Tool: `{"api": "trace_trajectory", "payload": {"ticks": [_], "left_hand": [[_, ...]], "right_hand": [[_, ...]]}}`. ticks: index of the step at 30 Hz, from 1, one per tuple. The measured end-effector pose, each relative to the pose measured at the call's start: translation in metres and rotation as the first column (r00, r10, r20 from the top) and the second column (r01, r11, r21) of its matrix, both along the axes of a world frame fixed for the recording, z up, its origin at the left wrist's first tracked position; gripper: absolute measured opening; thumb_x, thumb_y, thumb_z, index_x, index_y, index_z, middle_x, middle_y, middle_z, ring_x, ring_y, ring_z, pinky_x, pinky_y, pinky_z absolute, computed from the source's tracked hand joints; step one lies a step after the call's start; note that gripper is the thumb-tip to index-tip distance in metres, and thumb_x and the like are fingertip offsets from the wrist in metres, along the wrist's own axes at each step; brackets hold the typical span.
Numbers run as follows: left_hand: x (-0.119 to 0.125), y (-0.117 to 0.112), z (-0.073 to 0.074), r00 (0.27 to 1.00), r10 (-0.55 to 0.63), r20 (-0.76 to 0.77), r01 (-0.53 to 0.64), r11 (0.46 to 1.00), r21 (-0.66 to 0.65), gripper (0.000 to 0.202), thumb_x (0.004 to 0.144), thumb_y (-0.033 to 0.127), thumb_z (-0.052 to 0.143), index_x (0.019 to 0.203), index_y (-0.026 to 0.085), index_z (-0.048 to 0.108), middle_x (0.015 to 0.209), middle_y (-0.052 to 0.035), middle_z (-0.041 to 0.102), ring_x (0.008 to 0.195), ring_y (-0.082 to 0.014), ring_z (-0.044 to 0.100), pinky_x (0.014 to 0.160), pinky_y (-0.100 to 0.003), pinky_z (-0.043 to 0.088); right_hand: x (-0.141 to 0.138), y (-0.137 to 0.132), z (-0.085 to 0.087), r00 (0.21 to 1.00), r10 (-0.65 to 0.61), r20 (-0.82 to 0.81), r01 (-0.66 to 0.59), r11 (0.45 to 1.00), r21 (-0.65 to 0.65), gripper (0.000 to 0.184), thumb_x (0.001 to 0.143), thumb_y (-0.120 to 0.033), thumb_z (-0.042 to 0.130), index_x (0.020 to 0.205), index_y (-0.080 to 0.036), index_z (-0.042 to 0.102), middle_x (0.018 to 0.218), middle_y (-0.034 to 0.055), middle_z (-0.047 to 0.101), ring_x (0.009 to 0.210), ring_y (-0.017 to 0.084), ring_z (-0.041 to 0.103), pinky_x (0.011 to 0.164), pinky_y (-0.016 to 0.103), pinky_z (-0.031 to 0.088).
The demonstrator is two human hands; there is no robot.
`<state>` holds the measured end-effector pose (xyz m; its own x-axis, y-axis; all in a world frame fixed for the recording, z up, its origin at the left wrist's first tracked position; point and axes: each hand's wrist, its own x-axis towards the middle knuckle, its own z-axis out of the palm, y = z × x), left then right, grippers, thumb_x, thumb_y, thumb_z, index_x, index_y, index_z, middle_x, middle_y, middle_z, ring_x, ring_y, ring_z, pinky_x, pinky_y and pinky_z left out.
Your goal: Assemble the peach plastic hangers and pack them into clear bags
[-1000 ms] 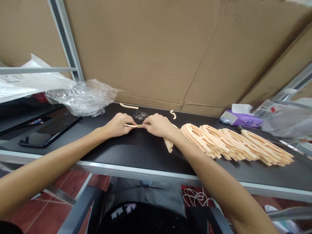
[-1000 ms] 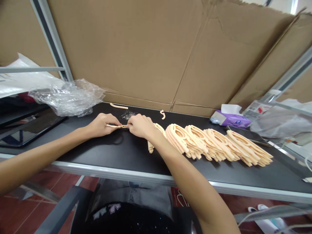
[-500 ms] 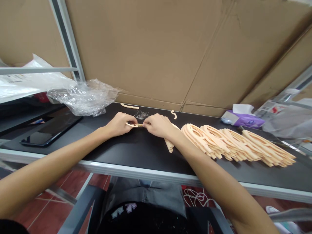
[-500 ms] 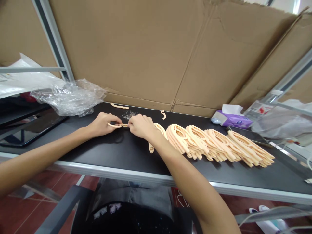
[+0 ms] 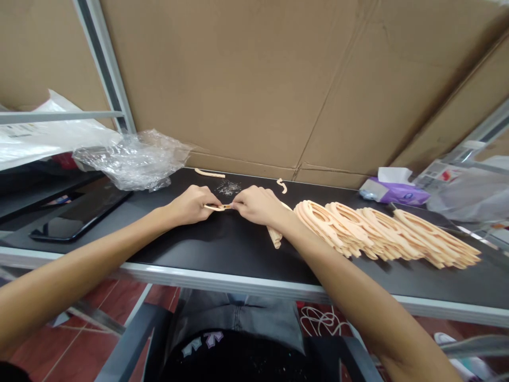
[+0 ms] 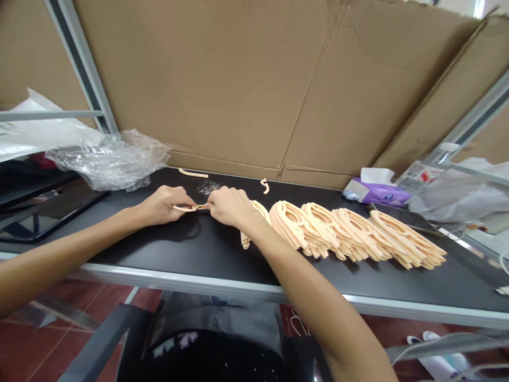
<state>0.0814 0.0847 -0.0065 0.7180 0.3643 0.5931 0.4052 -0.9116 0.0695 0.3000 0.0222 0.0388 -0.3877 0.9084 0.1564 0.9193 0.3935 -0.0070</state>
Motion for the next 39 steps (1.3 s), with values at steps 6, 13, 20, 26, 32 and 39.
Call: {"api": "trace_trajectory", "payload": {"ticks": [6,13,20,26,32,39], "left_hand": [[0.002,-0.003,-0.001,0.999,0.003,-0.036,-0.004,1.0,-0.01,0.024,0.081,0.014,0.059,0.087,0.02,0.081,0.076,-0.0046,0.078,0.07,-0.0159,0.067,0.067,-0.024,0.051],[0.012,-0.005,0.003,0.999,-0.039,0.007,0.04,0.994,-0.101,0.017,0.083,0.018,0.064,0.082,0.02,0.081,0.077,-0.0041,0.079,0.071,-0.0166,0.07,0.068,-0.024,0.052],[0.009,-0.007,0.009,0.998,-0.029,0.055,0.04,0.975,-0.22,0.015,0.082,0.021,0.067,0.081,0.019,0.082,0.079,-0.0051,0.08,0.069,-0.0166,0.074,0.067,-0.021,0.053],[0.009,-0.004,0.011,1.0,-0.015,0.017,0.019,0.961,-0.277,0.015,0.081,0.021,0.069,0.084,0.018,0.082,0.08,-0.0048,0.08,0.067,-0.0165,0.073,0.065,-0.022,0.05],[0.01,-0.006,0.013,1.0,-0.007,0.007,0.008,0.95,-0.312,0.016,0.082,0.024,0.068,0.083,0.016,0.082,0.08,-0.0047,0.08,0.068,-0.0164,0.072,0.064,-0.021,0.049],[0.008,-0.005,0.015,1.0,0.023,0.013,-0.018,0.941,-0.338,0.014,0.079,0.021,0.069,0.083,0.016,0.082,0.079,-0.0036,0.08,0.069,-0.0164,0.073,0.065,-0.022,0.049]], "right_hand": [[0.002,0.003,0.0,1.0,0.011,-0.002,-0.011,0.999,-0.03,0.03,0.097,-0.033,0.05,0.098,-0.028,0.08,0.103,0.0075,0.077,0.092,0.024,0.07,0.072,0.029,0.041],[0.008,0.009,0.003,0.999,0.001,-0.047,-0.005,0.997,-0.078,0.028,0.096,-0.036,0.054,0.106,-0.031,0.08,0.11,0.0057,0.077,0.096,0.023,0.07,0.072,0.028,0.043],[0.012,0.003,0.01,0.998,0.061,0.016,-0.06,0.996,-0.07,0.032,0.096,-0.029,0.05,0.11,-0.03,0.079,0.113,0.0064,0.077,0.1,0.025,0.07,0.077,0.031,0.045],[0.011,0.001,0.008,0.99,0.122,0.072,-0.118,0.991,-0.064,0.032,0.095,-0.026,0.05,0.108,-0.031,0.079,0.109,0.0048,0.078,0.099,0.025,0.07,0.077,0.031,0.046],[0.006,-0.001,0.008,0.981,0.147,0.123,-0.139,0.988,-0.073,0.03,0.095,-0.029,0.052,0.104,-0.028,0.08,0.106,0.0068,0.078,0.098,0.025,0.07,0.073,0.03,0.045],[0.005,-0.005,0.009,0.983,0.11,0.15,-0.1,0.992,-0.074,0.029,0.098,-0.03,0.051,0.108,-0.026,0.079,0.107,0.0084,0.076,0.096,0.025,0.07,0.073,0.03,0.043]]}}
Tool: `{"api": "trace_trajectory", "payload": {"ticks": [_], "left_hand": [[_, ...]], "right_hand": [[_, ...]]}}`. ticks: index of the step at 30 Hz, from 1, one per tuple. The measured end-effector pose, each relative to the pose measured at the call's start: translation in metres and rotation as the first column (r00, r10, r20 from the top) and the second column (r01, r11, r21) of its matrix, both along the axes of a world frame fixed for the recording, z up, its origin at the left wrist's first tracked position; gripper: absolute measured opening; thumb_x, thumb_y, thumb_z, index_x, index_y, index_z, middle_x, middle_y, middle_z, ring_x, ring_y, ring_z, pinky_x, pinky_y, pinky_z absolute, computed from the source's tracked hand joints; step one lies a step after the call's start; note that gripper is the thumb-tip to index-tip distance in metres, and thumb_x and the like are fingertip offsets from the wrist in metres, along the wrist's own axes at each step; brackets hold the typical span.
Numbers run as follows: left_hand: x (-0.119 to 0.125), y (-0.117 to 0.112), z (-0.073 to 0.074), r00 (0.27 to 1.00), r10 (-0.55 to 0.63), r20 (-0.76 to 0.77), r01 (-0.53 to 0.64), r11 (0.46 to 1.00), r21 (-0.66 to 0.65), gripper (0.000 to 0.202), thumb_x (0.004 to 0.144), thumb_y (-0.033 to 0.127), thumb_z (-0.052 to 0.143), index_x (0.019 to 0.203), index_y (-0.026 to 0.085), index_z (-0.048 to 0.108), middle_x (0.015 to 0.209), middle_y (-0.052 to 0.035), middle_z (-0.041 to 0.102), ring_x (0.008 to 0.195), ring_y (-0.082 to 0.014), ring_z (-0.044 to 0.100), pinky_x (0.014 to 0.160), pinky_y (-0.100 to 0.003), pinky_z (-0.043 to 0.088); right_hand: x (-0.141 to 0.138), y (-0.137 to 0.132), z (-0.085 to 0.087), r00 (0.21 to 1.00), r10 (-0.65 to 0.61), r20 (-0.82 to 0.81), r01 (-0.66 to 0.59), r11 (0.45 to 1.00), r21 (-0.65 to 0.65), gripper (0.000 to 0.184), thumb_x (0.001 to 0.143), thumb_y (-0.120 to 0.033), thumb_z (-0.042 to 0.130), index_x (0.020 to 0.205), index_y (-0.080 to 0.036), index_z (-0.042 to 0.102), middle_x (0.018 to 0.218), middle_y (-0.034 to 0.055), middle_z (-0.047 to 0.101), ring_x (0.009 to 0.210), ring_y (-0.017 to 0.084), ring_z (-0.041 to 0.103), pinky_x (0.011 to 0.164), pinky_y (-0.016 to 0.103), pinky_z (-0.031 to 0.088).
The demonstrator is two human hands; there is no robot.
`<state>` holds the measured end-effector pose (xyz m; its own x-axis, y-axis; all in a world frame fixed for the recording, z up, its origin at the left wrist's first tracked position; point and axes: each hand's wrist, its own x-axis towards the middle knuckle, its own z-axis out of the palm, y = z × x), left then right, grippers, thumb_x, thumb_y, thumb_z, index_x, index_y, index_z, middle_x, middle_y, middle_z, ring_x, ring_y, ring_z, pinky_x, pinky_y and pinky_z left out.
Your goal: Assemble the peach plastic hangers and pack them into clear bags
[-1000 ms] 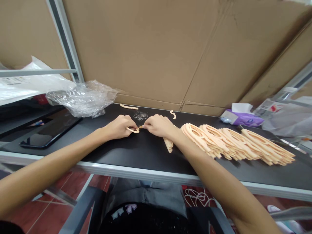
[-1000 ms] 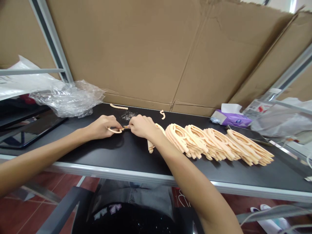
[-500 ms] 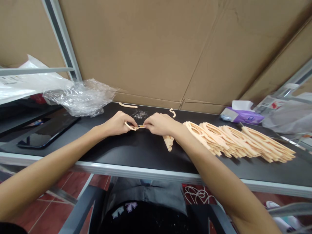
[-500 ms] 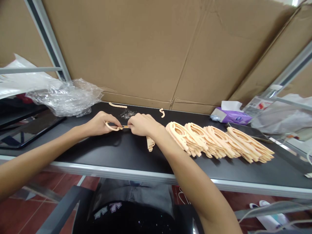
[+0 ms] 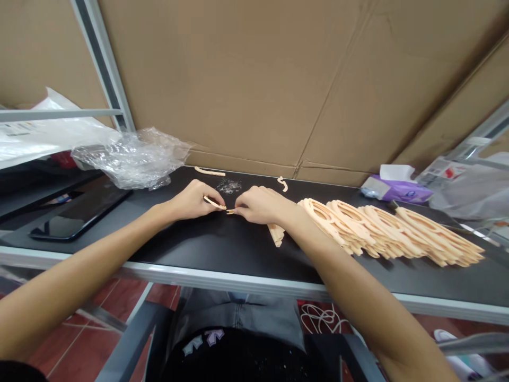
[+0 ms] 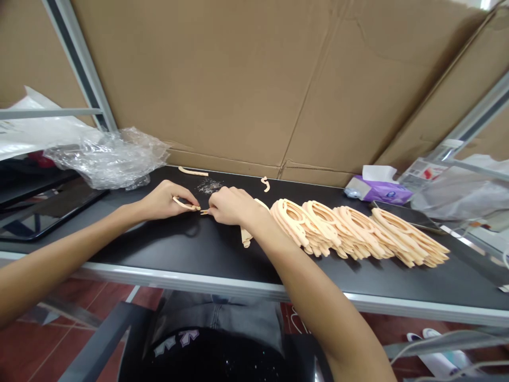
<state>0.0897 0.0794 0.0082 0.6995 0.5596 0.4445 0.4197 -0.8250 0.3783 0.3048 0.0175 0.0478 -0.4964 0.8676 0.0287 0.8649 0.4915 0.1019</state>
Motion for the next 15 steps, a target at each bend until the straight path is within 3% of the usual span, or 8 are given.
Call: {"api": "trace_trajectory", "payload": {"ticks": [4,8,15], "left_hand": [[0.0002,0.0001,0.0002,1.0,-0.009,0.004,0.009,1.0,-0.024,0.014,0.079,0.019,0.069,0.083,0.016,0.082,0.078,-0.0028,0.08,0.068,-0.0156,0.072,0.065,-0.021,0.048],[-0.0001,0.0001,-0.0001,1.0,0.0,0.018,0.0,1.0,-0.018,0.014,0.08,0.02,0.07,0.084,0.016,0.082,0.077,-0.0025,0.08,0.068,-0.0153,0.072,0.064,-0.02,0.048],[0.0001,-0.0011,0.001,1.0,0.025,0.009,-0.025,1.0,-0.008,0.014,0.079,0.018,0.068,0.083,0.016,0.082,0.077,-0.0024,0.08,0.067,-0.0153,0.071,0.065,-0.021,0.048]], "right_hand": [[-0.0018,-0.0013,-0.0015,0.999,0.028,-0.044,-0.029,0.999,-0.024,0.032,0.1,-0.045,0.053,0.108,-0.026,0.077,0.107,0.009,0.074,0.098,0.024,0.068,0.071,0.029,0.04],[-0.001,0.0005,-0.0032,0.988,0.06,-0.14,-0.073,0.993,-0.093,0.034,0.095,-0.054,0.06,0.111,-0.026,0.071,0.102,0.0053,0.072,0.087,0.019,0.065,0.066,0.026,0.037],[0.0029,0.0031,-0.0007,0.981,0.075,-0.179,-0.1,0.986,-0.134,0.008,0.092,-0.028,0.066,0.098,-0.023,0.068,0.096,0.0014,0.07,0.082,0.014,0.061,0.067,0.024,0.035]]}}
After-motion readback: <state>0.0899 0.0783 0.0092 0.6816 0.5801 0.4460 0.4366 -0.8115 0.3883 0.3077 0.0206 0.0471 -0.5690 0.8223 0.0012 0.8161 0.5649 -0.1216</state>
